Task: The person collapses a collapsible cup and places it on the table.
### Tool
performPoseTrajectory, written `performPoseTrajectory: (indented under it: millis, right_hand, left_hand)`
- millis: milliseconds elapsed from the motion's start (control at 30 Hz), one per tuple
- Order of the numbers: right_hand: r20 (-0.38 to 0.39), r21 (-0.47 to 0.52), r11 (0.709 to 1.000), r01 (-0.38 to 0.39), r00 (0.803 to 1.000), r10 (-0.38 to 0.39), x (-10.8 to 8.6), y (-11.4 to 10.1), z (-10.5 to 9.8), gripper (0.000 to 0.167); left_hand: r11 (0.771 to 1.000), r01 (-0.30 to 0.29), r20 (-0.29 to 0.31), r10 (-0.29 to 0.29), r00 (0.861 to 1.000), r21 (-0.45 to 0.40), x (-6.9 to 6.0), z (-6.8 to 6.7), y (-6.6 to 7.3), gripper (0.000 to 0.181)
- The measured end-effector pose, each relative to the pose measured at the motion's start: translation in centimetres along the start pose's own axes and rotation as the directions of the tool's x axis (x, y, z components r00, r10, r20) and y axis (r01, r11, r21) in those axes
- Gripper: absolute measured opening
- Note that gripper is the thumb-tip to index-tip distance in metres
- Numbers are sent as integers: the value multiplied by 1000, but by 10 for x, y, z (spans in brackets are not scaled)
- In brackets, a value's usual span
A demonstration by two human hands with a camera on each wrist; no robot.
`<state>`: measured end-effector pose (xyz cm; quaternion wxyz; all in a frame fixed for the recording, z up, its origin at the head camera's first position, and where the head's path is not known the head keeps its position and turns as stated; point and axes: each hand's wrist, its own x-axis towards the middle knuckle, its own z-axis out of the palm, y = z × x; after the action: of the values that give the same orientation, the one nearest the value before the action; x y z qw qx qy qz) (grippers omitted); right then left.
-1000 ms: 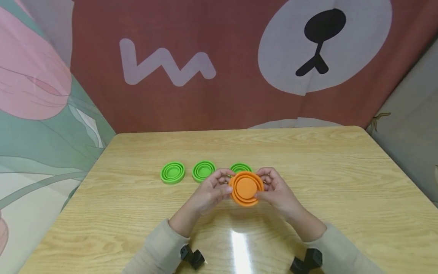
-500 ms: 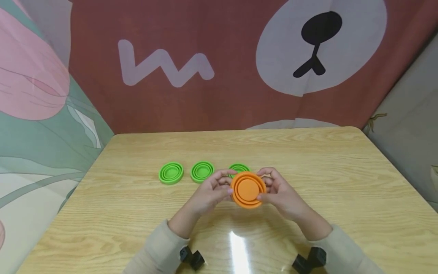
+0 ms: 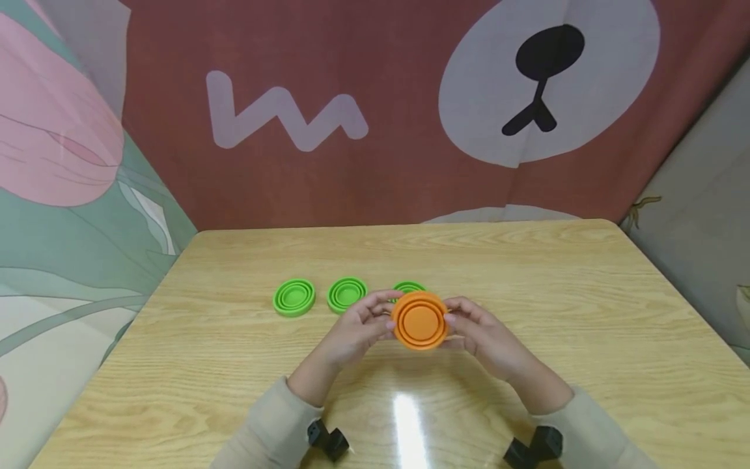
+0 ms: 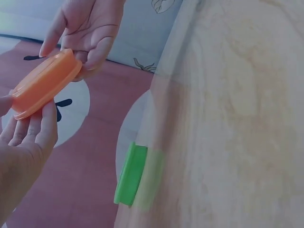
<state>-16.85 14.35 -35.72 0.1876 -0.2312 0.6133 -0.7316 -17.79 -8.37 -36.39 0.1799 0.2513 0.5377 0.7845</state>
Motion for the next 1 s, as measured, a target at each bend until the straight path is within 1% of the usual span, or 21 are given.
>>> performPoseTrajectory:
  millis: [67,133,233,300,400,500,533,567,667,833,933,1000]
  right_hand:
    - [-11,-31,999,-41,999,41,0,1,0,27]
    - [-34,-53,996,-70,997,68,-1,2,1,32]
    - [-85,-73,994,-76,994,70,-1,2,2,34]
    - [-124,-95,993,-75,990,63,-2,2,3,34]
    - [-191,-164,983,-88,980,56,-3,2,4,35]
    - [-252,-263,958,-118,966,50,-4,3,5,34]
    - [-267,-292,948,-127,962,46,-4,3,5,34]
    - [-277,-317,939,-131,960,41,-5,4,5,33]
    - [-275,-345,931,-114,961,16,-5,6,5,30]
    - [-249,-339,939,-60,968,-28,-5,8,4,28]
    - [-254,-343,938,-55,967,-36,-4,9,4,28]
    - [-264,-340,938,-72,964,-22,-4,8,5,29]
  left_hand:
    - [1000,4,2,-4,1000,17,0,-1,-2,41]
    - [999,19,-9,-19,1000,33,1,-1,-3,40]
    - [996,76,-72,-73,995,43,2,-1,-4,38]
    - [991,127,-126,-122,985,33,3,0,-5,35]
    - [976,216,-193,-210,958,13,3,-1,-6,32]
    - [954,298,-214,-287,934,21,3,-1,-7,34]
    - [947,319,-216,-305,928,29,2,-1,-8,35]
    - [942,333,-213,-318,924,37,2,-1,-8,36]
    - [936,347,-207,-328,922,63,2,0,-8,40]
    - [938,338,-205,-317,926,73,2,1,-8,37]
    - [942,330,-218,-309,926,67,2,2,-9,36]
    - [944,322,-228,-301,926,63,3,2,-9,36]
